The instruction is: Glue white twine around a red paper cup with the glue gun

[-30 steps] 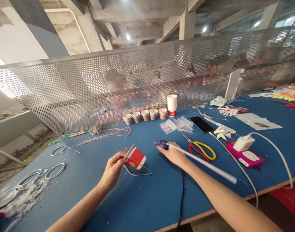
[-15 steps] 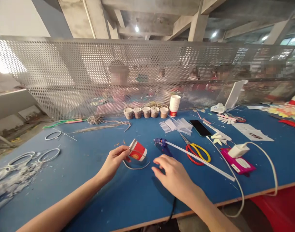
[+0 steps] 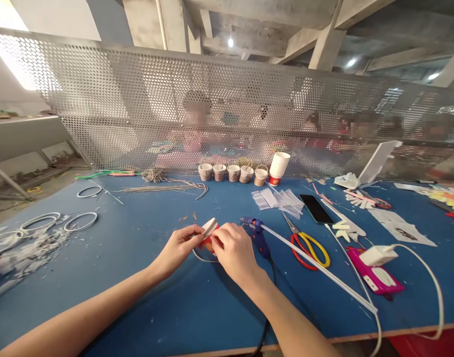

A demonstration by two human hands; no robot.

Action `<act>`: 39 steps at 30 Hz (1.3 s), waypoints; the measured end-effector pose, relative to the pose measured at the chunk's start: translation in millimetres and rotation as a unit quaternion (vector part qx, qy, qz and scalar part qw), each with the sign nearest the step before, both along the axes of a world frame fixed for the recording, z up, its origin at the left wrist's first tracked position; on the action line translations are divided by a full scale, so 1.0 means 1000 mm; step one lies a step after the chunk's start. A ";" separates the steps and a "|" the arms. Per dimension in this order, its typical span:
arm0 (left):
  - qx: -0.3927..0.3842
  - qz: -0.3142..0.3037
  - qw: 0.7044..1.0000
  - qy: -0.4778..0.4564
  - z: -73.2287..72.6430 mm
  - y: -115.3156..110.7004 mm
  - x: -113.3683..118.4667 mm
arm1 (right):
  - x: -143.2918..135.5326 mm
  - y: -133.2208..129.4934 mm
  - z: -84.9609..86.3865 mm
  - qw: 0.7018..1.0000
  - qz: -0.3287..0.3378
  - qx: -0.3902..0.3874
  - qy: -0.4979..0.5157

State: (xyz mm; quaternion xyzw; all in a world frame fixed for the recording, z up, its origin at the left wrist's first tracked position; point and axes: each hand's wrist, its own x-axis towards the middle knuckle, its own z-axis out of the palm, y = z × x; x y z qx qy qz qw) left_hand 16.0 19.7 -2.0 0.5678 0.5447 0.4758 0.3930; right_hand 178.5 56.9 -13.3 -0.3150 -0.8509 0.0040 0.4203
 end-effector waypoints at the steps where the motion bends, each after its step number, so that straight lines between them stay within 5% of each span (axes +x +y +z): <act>1: -0.003 -0.004 1.000 0.000 -0.001 0.000 0.001 | 0.000 0.000 -0.002 1.000 0.001 0.009 -0.002; 39: -0.032 -0.035 0.999 -0.012 0.005 -0.002 0.003 | 0.010 0.003 -0.005 0.999 0.014 0.007 0.031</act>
